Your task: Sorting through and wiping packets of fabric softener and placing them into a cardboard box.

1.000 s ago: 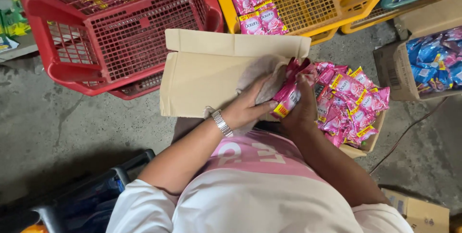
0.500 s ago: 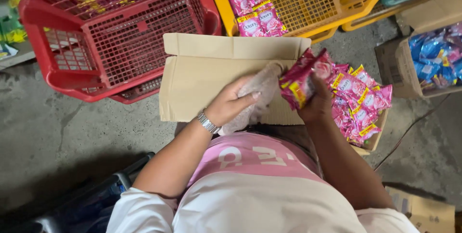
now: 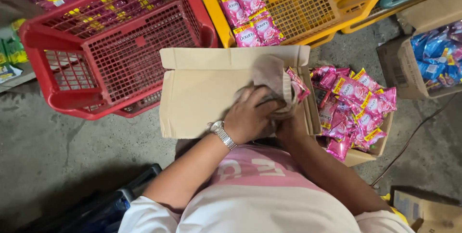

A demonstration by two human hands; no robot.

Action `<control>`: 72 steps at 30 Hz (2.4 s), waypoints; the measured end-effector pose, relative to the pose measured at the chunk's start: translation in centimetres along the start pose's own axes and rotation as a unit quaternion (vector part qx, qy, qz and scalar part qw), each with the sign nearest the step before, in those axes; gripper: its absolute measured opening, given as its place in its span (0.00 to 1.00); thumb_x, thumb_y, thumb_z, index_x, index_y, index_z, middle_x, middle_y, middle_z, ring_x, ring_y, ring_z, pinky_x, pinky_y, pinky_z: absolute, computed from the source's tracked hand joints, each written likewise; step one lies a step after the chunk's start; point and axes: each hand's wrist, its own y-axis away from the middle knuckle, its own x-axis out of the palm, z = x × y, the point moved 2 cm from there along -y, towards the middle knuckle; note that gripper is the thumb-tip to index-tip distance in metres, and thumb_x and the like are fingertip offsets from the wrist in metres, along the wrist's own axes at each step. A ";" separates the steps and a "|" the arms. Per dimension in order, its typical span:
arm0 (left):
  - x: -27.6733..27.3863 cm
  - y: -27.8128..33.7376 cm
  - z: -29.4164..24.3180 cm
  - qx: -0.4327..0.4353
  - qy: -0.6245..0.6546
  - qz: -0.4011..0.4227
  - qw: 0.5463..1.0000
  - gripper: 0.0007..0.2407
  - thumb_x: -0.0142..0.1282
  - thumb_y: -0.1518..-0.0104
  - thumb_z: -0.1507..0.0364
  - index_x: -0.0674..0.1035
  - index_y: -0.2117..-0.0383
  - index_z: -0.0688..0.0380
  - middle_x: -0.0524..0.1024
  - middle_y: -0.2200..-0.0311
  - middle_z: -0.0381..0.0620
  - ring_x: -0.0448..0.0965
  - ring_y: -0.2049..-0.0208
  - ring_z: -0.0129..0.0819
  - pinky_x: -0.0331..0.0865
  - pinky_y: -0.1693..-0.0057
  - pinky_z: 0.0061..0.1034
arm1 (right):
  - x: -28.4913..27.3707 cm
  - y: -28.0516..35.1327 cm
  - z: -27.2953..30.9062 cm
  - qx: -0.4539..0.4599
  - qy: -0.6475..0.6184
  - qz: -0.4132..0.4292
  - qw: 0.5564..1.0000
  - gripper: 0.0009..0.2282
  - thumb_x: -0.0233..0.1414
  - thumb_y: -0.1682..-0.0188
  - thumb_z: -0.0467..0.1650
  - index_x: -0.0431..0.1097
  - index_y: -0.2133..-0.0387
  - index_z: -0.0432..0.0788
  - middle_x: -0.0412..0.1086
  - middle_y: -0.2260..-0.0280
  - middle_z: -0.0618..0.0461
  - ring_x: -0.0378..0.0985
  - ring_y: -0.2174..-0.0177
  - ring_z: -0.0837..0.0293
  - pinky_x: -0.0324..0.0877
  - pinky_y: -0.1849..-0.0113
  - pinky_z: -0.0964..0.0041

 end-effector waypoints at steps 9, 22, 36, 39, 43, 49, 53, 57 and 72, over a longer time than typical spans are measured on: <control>0.2 1.2 8.7 -0.234 0.099 0.050 0.966 0.22 0.52 0.43 0.73 0.72 0.42 0.30 0.67 0.46 0.38 0.75 0.43 0.44 0.73 0.40 0.38 | 1.9 -0.3 6.7 -0.025 -0.025 0.005 0.999 0.13 0.60 0.57 0.38 0.70 0.63 0.47 0.77 0.70 0.46 0.83 0.72 0.43 0.81 0.72 0.41; 1.9 0.8 14.7 -0.191 0.330 0.069 0.922 0.18 0.51 0.41 0.75 0.72 0.43 0.64 0.70 0.48 0.69 0.70 0.44 0.69 0.69 0.41 0.53 | 14.2 -13.1 15.4 -0.067 0.109 0.051 0.990 0.16 0.65 0.57 0.39 0.72 0.61 0.47 0.78 0.67 0.48 0.86 0.67 0.49 0.83 0.61 0.46; -1.0 -2.9 17.3 -0.181 0.409 0.095 0.889 0.17 0.50 0.52 0.73 0.76 0.54 0.64 0.76 0.60 0.53 0.74 0.63 0.45 0.66 0.57 0.32 | 18.3 -38.3 4.6 -0.009 0.344 0.119 0.931 0.19 0.59 0.52 0.26 0.66 0.47 0.40 0.75 0.60 0.50 0.81 0.65 0.60 0.81 0.68 0.68; 3.3 0.6 18.2 -0.305 0.489 0.110 0.810 0.21 0.53 0.44 0.74 0.70 0.41 0.63 0.72 0.42 0.53 0.72 0.41 0.41 0.64 0.38 0.29 | 19.7 -40.7 3.1 -0.021 0.387 0.144 0.910 0.22 0.60 0.52 0.28 0.64 0.44 0.41 0.75 0.59 0.51 0.80 0.65 0.62 0.78 0.65 0.71; 3.3 0.9 18.4 -0.348 0.554 0.120 0.747 0.22 0.52 0.42 0.71 0.68 0.40 0.63 0.69 0.40 0.51 0.70 0.40 0.39 0.63 0.36 0.29 | 21.3 -43.0 1.4 -0.090 0.590 0.141 0.790 0.33 0.59 0.50 0.37 0.52 0.37 0.31 0.64 0.45 0.33 0.75 0.53 0.48 0.77 0.57 0.61; 1.4 -0.1 19.3 -0.292 0.473 0.106 0.824 0.20 0.53 0.44 0.67 0.73 0.45 0.63 0.74 0.46 0.55 0.75 0.47 0.47 0.68 0.42 0.35 | 20.0 -45.9 -2.2 -0.224 0.662 0.132 0.703 0.27 0.58 0.47 0.33 0.57 0.37 0.35 0.59 0.52 0.40 0.70 0.57 0.46 0.72 0.56 0.55; 1.4 -0.2 19.3 -0.295 0.490 0.104 0.813 0.19 0.54 0.43 0.69 0.72 0.45 0.64 0.73 0.46 0.54 0.74 0.46 0.45 0.67 0.41 0.35 | 22.8 -42.4 -1.8 -0.267 0.739 0.088 0.612 0.32 0.55 0.45 0.29 0.44 0.30 0.52 0.60 0.45 0.37 0.64 0.49 0.38 0.69 0.51 0.39; 1.5 0.0 19.3 -0.309 0.500 0.121 0.800 0.19 0.53 0.42 0.70 0.71 0.44 0.63 0.70 0.45 0.53 0.72 0.45 0.45 0.65 0.40 0.35 | 23.7 -41.3 -1.9 -0.344 0.742 0.104 0.565 0.30 0.53 0.45 0.24 0.45 0.31 0.37 0.58 0.52 0.35 0.65 0.56 0.40 0.68 0.54 0.47; 2.3 0.3 19.5 -0.305 0.511 0.097 0.798 0.19 0.53 0.43 0.70 0.71 0.44 0.62 0.71 0.45 0.53 0.72 0.45 0.44 0.65 0.40 0.33 | 25.7 -42.1 -2.0 -0.221 0.883 0.102 0.402 0.25 0.45 0.44 0.48 0.46 0.34 0.68 0.52 0.41 0.41 0.59 0.49 0.40 0.64 0.60 0.44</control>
